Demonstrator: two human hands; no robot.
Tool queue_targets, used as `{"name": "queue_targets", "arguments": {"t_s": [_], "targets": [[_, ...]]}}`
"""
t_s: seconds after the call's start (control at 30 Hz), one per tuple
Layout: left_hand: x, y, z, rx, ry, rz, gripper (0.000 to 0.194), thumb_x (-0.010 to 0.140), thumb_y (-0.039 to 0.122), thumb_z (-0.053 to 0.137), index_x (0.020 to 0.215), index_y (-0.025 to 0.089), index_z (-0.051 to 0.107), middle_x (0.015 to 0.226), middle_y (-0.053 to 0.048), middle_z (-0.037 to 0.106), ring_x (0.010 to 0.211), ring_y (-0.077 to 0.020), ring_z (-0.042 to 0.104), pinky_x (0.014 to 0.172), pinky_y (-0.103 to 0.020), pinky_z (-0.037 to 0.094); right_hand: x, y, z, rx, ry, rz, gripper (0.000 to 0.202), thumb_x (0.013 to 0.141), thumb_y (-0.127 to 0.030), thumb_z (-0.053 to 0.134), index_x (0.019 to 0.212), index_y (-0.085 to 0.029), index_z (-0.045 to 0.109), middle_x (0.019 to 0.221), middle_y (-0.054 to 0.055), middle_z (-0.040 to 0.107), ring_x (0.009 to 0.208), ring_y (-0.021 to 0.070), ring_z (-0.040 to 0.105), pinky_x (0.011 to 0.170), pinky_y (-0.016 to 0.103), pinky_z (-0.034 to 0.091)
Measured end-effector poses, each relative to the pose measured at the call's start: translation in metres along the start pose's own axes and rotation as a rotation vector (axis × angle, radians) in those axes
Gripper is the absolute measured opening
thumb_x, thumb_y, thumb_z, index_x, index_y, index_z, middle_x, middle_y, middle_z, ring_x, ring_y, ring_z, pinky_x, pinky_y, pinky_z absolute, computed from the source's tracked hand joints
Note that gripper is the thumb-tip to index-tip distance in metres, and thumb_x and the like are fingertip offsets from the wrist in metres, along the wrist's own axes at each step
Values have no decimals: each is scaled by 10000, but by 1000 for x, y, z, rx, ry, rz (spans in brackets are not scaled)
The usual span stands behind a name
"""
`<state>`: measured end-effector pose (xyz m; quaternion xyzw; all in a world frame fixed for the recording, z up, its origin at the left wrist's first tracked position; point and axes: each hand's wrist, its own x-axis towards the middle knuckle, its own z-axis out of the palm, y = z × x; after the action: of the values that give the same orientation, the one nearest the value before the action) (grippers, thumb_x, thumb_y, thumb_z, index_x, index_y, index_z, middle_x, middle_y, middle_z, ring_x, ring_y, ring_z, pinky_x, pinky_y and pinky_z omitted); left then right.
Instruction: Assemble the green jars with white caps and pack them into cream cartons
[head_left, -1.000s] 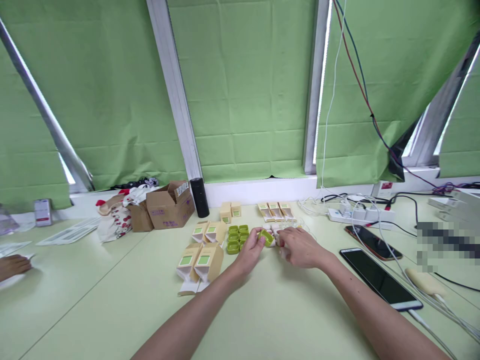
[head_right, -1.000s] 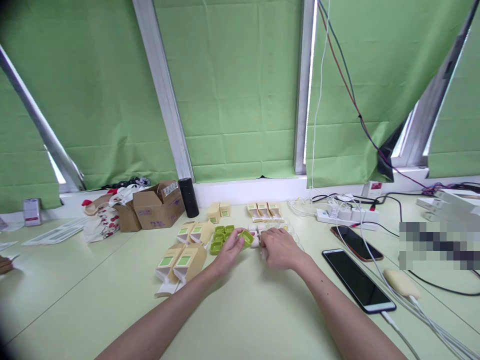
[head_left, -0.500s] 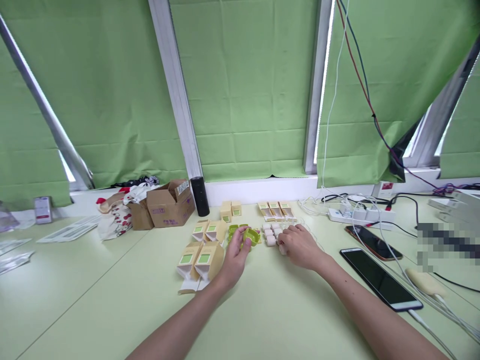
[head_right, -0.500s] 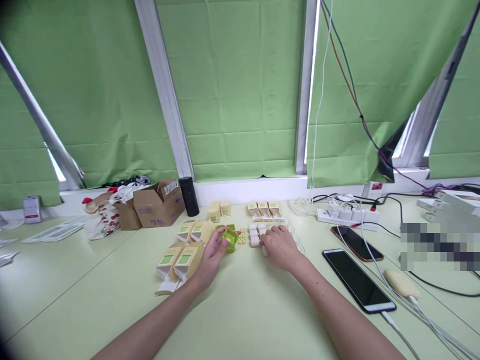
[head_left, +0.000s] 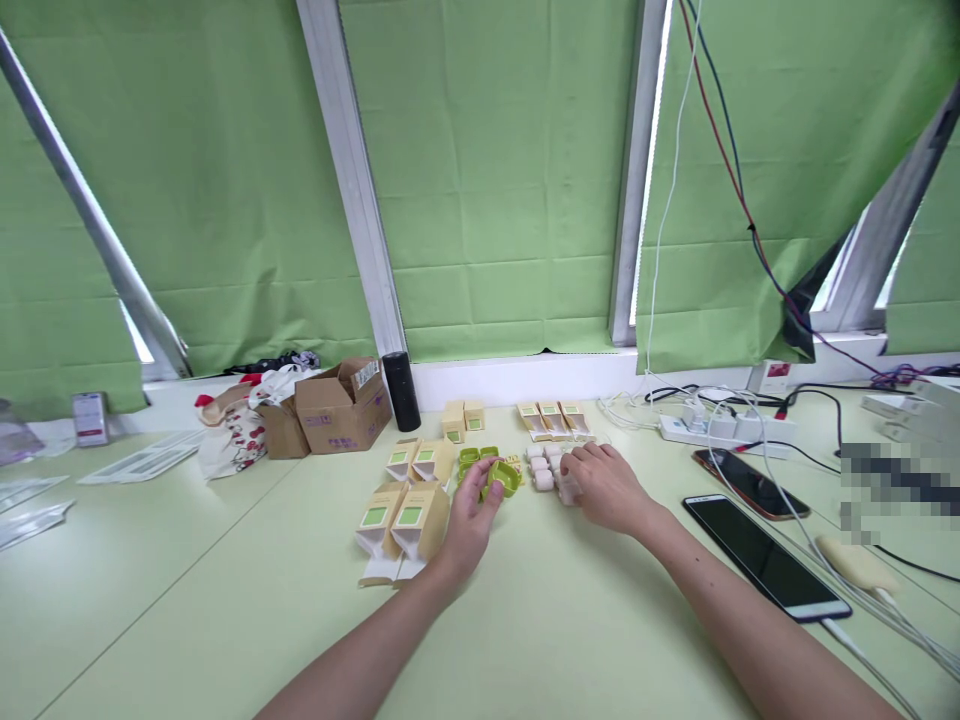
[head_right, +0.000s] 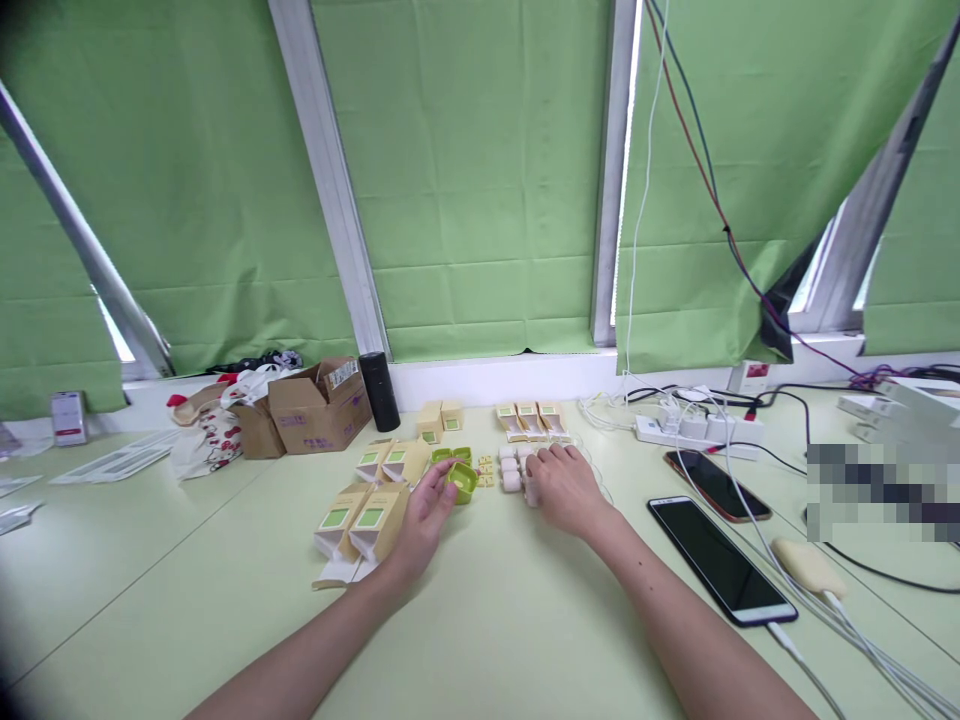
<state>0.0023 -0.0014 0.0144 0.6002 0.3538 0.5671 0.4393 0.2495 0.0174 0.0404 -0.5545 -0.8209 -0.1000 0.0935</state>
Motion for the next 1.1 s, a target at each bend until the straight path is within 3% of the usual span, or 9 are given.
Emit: {"name": "queue_targets", "arguments": {"t_s": [0.2,0.37,0.5,0.6,0.77,0.93,1.1], "targets": [[1,0,-1,2,54,33,600,856,636,768,1280,216,706,1352,-153,668,1309,-325,580,1104,-440,448,1,7,1,52,109,-10,404,702,-57,730,1079,-192,674,1086,92,753,1064,294,635,879,382,381],[2,1,-4,13,81,42,575,863,588,782,1296,213,729,1315,-141,687,1241,-294,605,1082,-413,460,2,0,1,196,519,-7,130,861,-98,619,927,-208,637,891,69,724,876,252,606,761,370,388],[3,0,-4,-41,90,41,559,838,554,817,1275,214,739,1294,-131,701,1165,-273,627,1005,-384,502,-3,-25,13,313,778,-172,140,951,-121,530,878,-217,602,764,55,652,750,230,544,669,358,374],[4,-2,-3,-136,78,21,547,810,495,860,1260,214,728,1259,-118,719,1096,-250,653,931,-355,524,-10,-50,22,331,786,-296,114,960,-127,528,946,-209,608,786,60,655,738,230,531,654,368,380],[6,-4,-2,-331,81,-22,546,739,390,929,1207,194,727,1216,-116,736,1135,-256,667,954,-351,514,-18,-77,29,432,750,-394,217,947,-99,525,1126,-192,603,909,83,703,821,251,588,660,382,451],[5,-1,-1,-475,48,-94,484,731,312,940,1151,180,741,1131,-103,765,1015,-205,697,900,-310,511,-17,-76,30,465,778,-379,428,963,-103,535,1380,-197,532,1168,138,708,1047,301,648,819,462,572],[4,0,3,-541,20,-120,409,749,294,939,1089,177,743,1114,-79,756,928,-166,689,874,-300,528,-14,-72,32,484,822,-345,536,958,-129,579,1479,-198,471,1311,170,641,1219,330,615,971,531,587]]}}
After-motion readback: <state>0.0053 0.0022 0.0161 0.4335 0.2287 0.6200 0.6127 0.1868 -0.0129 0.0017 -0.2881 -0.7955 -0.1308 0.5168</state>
